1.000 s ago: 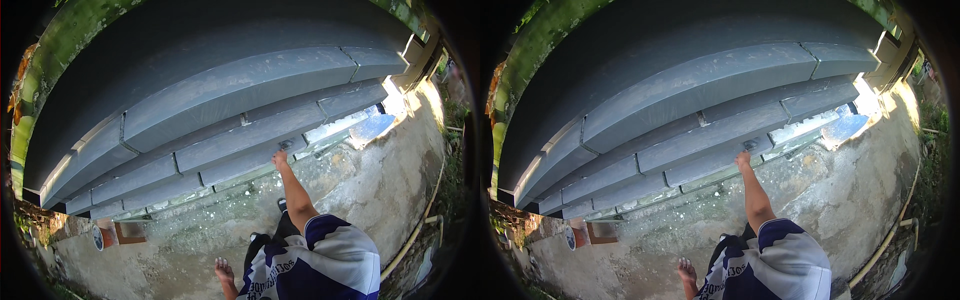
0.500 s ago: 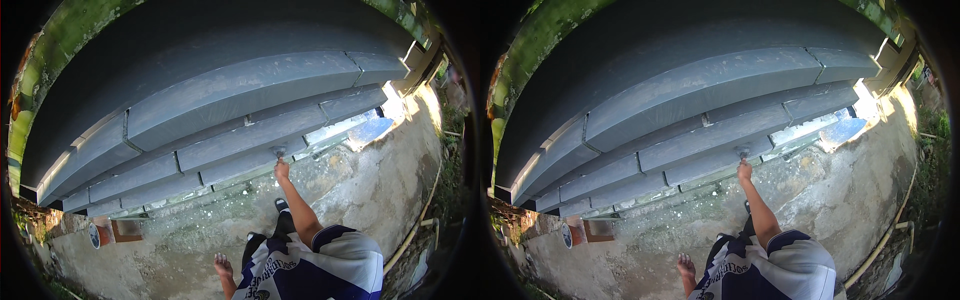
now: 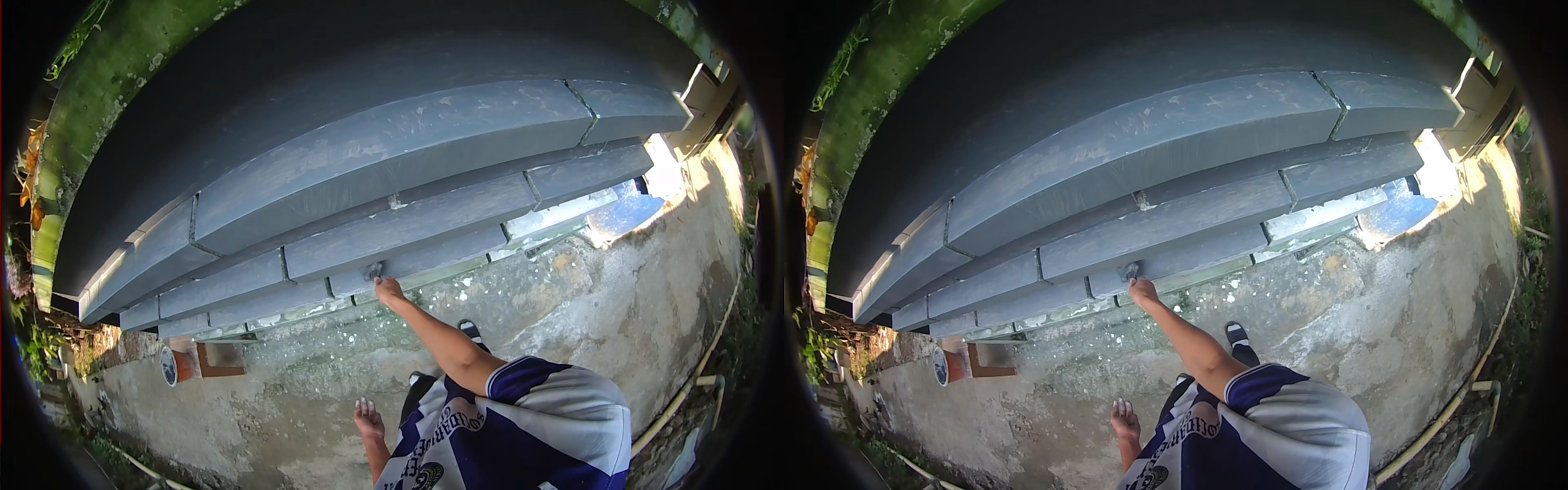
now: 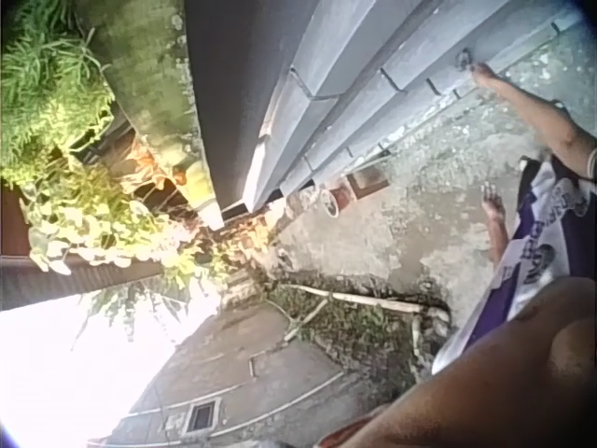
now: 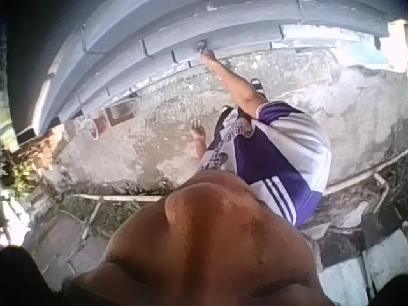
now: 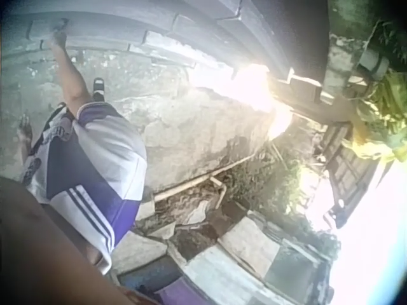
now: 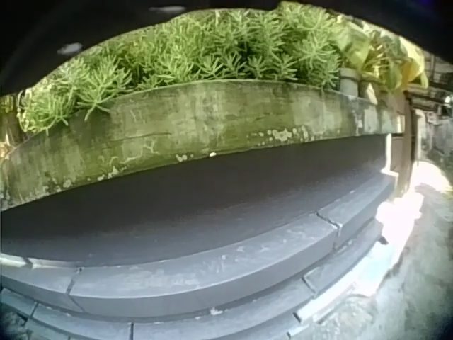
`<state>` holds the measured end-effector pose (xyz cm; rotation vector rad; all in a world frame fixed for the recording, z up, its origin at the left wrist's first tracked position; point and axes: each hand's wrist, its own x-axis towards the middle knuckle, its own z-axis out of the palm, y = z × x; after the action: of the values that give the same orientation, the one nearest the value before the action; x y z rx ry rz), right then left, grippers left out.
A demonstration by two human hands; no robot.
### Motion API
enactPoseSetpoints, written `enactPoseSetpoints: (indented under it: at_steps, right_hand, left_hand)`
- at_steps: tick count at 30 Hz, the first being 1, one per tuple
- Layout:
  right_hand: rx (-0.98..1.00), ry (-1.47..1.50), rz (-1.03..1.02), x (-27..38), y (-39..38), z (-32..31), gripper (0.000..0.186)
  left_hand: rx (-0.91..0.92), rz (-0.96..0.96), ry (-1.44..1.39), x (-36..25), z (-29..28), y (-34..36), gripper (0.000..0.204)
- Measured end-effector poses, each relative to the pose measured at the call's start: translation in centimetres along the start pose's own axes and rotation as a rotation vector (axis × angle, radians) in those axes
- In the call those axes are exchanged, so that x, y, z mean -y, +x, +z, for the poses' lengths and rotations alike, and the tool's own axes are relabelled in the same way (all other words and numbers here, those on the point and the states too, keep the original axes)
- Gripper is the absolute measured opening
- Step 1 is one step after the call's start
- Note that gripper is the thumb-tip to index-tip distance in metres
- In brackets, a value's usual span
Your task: Using a trowel to apply grey plaster or paint to a concrete wall.
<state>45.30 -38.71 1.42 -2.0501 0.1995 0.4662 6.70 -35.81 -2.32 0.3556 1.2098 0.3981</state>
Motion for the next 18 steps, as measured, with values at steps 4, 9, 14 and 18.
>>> enactPoseSetpoints:
  at_steps: [4, 9, 14, 18]
  right_hand:
    - [0.06, -0.292, -0.152, -5.8, 3.6, -8.7, 0.049]
    - [0.137, 0.453, 0.222, -11.1, 7.7, -21.2, 0.041]
    - [-0.548, 0.46, 0.24, -15.5, 10.3, -25.6, 0.042]
    - [-0.331, 0.69, 0.347, -12.9, 11.6, -20.8, 0.047]
  left_hand:
    - [-0.045, 0.037, -0.031, 1.7, 1.3, -1.5, 0.037]
    - [-0.056, 0.067, -0.049, 3.6, 0.4, -3.8, 0.036]
    - [-0.179, 0.094, -0.196, 6.4, -2.5, -6.2, 0.033]
    - [-0.212, 0.112, -0.257, 8.4, -4.9, -7.4, 0.031]
